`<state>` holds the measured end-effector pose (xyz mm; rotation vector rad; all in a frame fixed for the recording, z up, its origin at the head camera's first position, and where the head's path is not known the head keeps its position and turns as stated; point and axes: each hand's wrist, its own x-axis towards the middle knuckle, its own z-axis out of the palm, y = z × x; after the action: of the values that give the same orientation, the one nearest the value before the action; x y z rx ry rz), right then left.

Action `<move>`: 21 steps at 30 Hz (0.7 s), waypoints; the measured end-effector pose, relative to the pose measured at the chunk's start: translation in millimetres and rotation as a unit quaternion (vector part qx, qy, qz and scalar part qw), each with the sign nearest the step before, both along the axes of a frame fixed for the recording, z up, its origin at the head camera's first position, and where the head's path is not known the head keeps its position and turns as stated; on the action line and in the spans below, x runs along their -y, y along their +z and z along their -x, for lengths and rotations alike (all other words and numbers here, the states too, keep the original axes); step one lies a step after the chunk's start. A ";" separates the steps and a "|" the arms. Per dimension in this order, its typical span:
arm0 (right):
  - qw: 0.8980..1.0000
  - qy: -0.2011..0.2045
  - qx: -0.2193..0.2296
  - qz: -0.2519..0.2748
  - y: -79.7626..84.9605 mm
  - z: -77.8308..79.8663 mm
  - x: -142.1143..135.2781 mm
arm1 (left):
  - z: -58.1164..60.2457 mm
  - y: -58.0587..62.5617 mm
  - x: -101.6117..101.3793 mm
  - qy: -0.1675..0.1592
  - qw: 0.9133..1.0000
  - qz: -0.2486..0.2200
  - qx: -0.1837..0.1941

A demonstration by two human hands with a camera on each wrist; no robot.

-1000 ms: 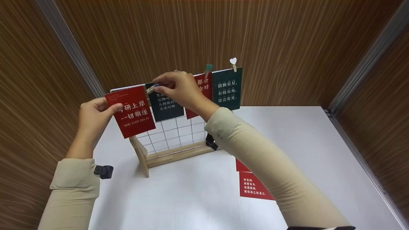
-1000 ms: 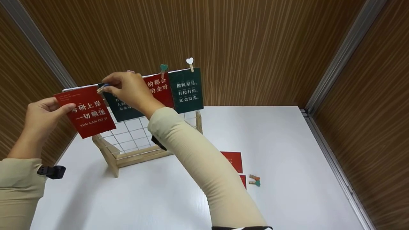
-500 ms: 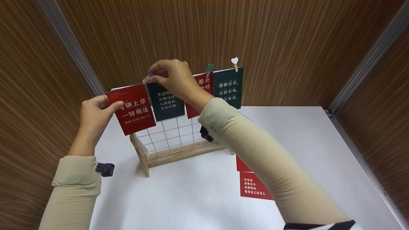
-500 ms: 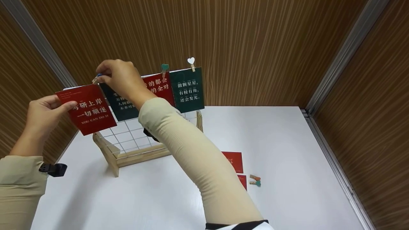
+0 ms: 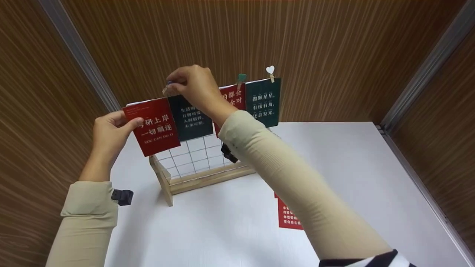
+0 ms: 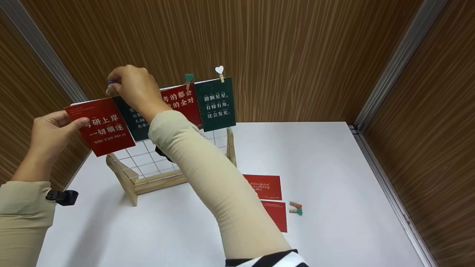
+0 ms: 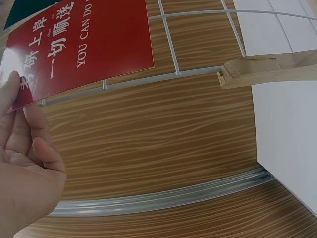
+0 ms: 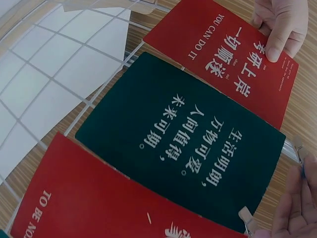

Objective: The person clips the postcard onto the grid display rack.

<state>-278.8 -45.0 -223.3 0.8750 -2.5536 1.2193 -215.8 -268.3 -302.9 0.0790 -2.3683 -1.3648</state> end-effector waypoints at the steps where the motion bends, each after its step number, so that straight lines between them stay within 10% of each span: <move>1: 1.000 -0.001 0.000 -0.001 -0.2 0.0 1.3 | 0.0 -0.3 0.2 0.001 1.000 0.002 0.000; 21: 0.999 -0.020 0.002 -0.050 1.5 0.9 14.6 | -2.3 0.4 -2.8 0.018 1.000 0.016 -0.009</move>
<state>-279.7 -59.7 -221.7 0.8380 -2.6429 1.0912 -213.6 -265.6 -302.5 0.0989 -2.3624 -1.3047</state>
